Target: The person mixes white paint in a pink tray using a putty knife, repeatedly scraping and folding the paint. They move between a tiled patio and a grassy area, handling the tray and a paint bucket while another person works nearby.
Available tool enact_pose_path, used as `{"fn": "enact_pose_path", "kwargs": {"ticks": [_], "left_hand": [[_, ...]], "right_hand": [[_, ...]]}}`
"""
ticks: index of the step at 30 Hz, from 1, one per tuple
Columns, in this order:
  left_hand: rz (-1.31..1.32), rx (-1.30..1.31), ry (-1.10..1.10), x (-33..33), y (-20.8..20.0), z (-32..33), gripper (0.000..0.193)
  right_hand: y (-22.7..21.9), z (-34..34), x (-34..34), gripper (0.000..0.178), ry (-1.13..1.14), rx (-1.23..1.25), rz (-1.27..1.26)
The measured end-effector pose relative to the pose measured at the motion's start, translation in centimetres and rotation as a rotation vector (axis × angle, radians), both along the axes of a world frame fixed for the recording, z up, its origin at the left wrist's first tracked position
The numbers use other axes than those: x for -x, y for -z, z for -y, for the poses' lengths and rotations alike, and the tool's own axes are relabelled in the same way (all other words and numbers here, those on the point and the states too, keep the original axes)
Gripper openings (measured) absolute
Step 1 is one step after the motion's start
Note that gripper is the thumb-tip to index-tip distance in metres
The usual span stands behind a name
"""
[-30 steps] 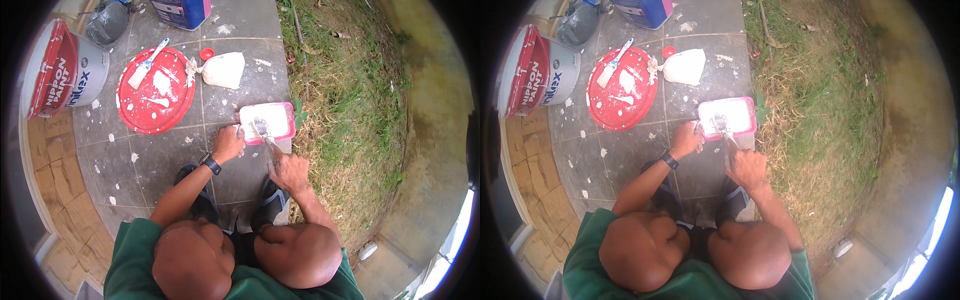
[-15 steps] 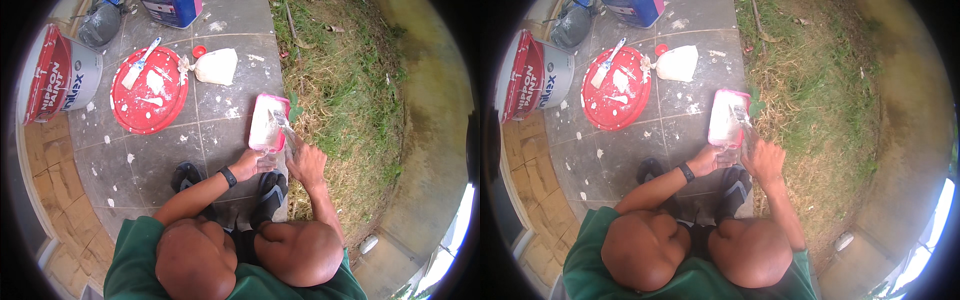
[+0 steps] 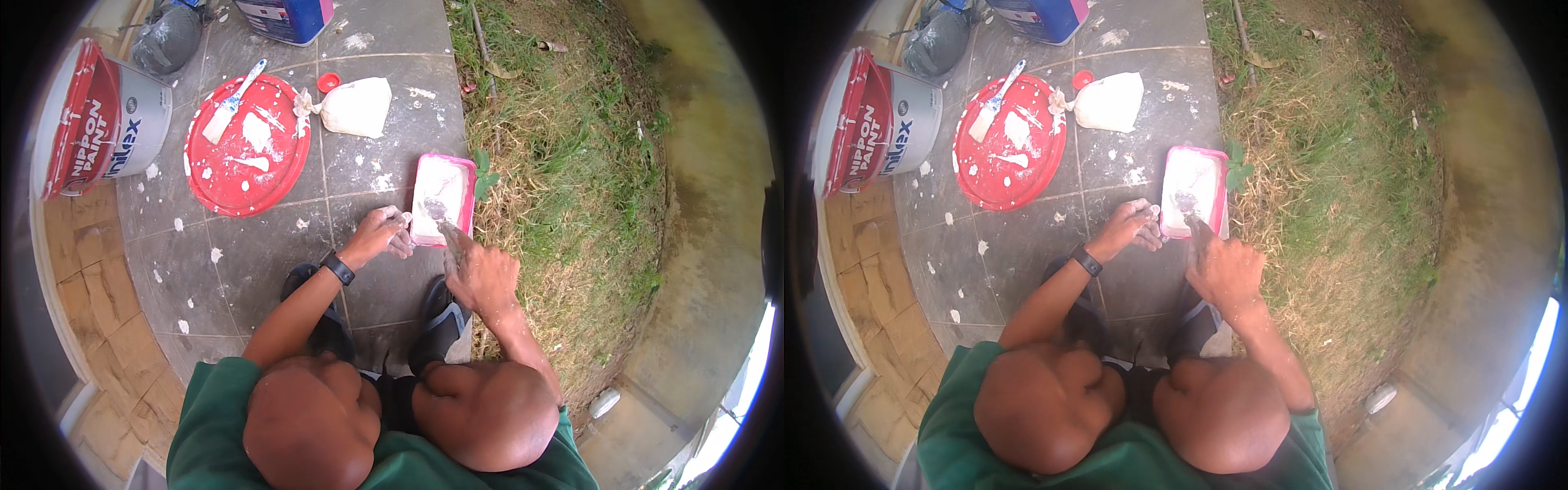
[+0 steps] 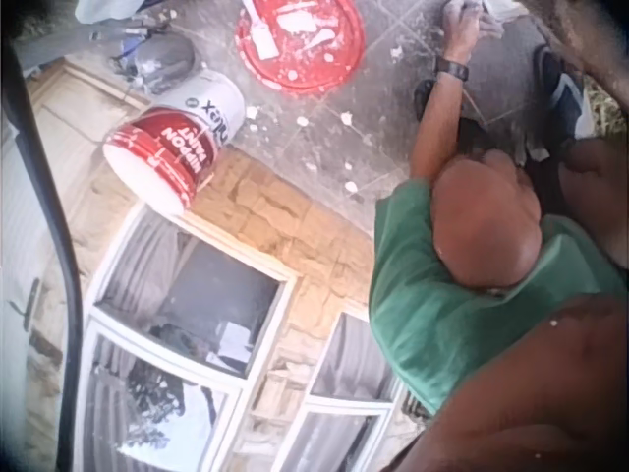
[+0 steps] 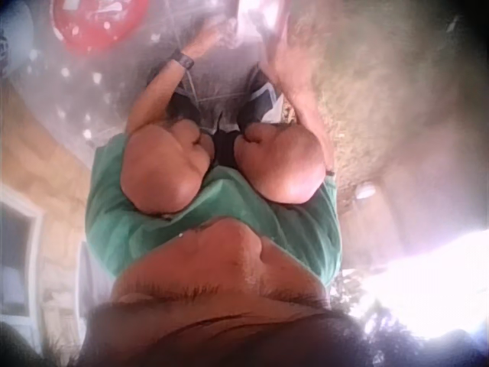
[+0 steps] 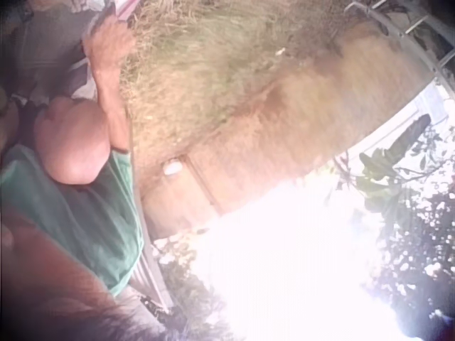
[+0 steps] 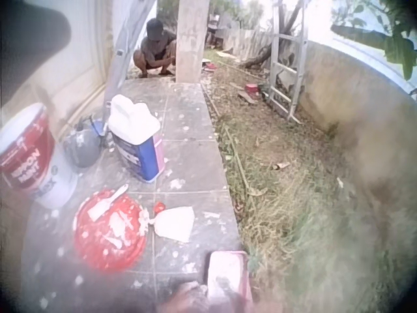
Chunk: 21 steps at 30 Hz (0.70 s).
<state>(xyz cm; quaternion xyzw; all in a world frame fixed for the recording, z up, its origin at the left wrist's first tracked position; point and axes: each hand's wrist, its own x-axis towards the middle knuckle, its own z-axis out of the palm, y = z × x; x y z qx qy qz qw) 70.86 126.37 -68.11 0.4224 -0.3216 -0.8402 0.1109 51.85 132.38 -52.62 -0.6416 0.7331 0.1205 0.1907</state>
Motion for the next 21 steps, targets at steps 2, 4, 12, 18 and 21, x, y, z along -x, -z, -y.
{"fn": "enact_pose_path", "kwargs": {"ticks": [2,4,12,18,21], "left_hand": [[-0.022,0.1,0.048,0.2,0.1,1.0,0.022],[-0.036,0.21,0.134,0.6,0.3,1.6,0.017],[-0.008,0.206,0.103,2.5,0.3,-1.4,0.023],[-0.045,0.13,0.065,4.1,0.2,-3.1,0.032],[-0.068,0.125,0.047,4.4,0.1,-3.4,0.033]], "right_hand": [[0.6,0.0,-0.1,0.047,0.037,0.255,-0.053],[1.0,-0.2,-0.1,0.052,0.056,0.06,-0.025],[0.7,-0.7,2.1,0.052,0.002,-0.009,-0.01],[0.1,-2.0,2.0,0.054,-0.012,-0.263,-0.01],[-0.2,-2.3,3.0,0.054,-0.049,-0.005,-0.031]]}}
